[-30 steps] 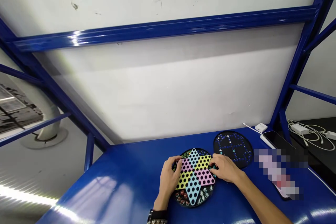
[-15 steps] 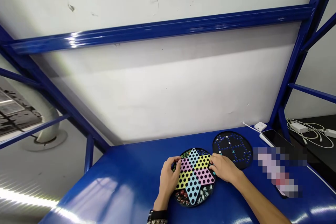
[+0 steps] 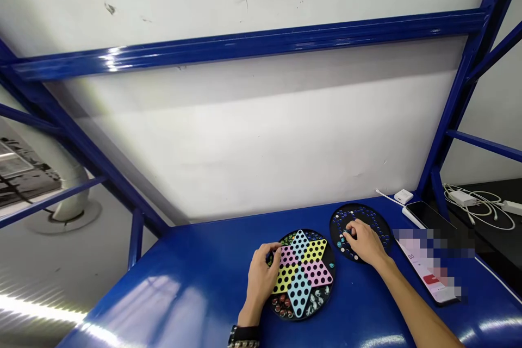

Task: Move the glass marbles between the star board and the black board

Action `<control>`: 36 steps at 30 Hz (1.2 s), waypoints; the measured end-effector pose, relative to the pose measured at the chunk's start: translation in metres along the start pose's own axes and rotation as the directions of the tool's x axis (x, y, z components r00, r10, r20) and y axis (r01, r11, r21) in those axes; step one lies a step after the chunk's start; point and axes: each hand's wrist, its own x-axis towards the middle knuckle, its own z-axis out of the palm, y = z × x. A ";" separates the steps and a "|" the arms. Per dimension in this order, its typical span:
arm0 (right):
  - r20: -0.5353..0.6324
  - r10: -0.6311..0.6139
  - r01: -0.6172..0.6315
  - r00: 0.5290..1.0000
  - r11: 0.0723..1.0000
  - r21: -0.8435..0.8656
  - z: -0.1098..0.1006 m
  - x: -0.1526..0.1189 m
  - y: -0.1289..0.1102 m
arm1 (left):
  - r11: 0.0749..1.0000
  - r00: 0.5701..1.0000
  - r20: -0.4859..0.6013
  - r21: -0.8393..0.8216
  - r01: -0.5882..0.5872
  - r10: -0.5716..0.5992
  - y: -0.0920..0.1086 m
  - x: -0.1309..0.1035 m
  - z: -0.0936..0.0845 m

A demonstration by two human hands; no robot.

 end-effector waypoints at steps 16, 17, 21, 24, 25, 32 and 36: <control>0.220 -0.262 0.225 0.940 0.958 0.178 0.016 -0.019 -0.033 | 1.000 1.000 0.007 -0.006 0.004 -0.003 0.001 -0.001 0.001; 0.178 -0.247 0.215 0.953 0.960 0.181 0.013 -0.017 -0.032 | 1.000 1.000 0.009 -0.005 0.004 -0.004 0.001 -0.001 0.001; -0.057 -0.100 0.104 0.993 0.992 0.076 0.003 -0.006 -0.014 | 1.000 1.000 0.010 0.000 0.000 0.000 0.001 -0.001 0.000; -0.146 -0.015 0.014 0.989 1.000 -0.010 0.001 0.000 0.005 | 1.000 1.000 0.011 0.003 -0.013 0.013 0.001 0.000 0.000; -0.154 -0.002 -0.001 0.988 1.000 -0.018 0.001 0.001 0.010 | 1.000 1.000 0.011 0.002 -0.014 0.014 0.001 0.000 0.000; -0.043 -0.138 0.141 0.990 0.985 0.096 0.021 0.001 -0.021 | 1.000 1.000 0.003 0.002 -0.022 0.022 0.001 0.000 0.002; 0.099 -0.224 0.219 0.969 0.974 0.063 0.038 0.010 -0.055 | 1.000 1.000 0.001 -0.011 -0.010 0.010 0.000 -0.001 0.003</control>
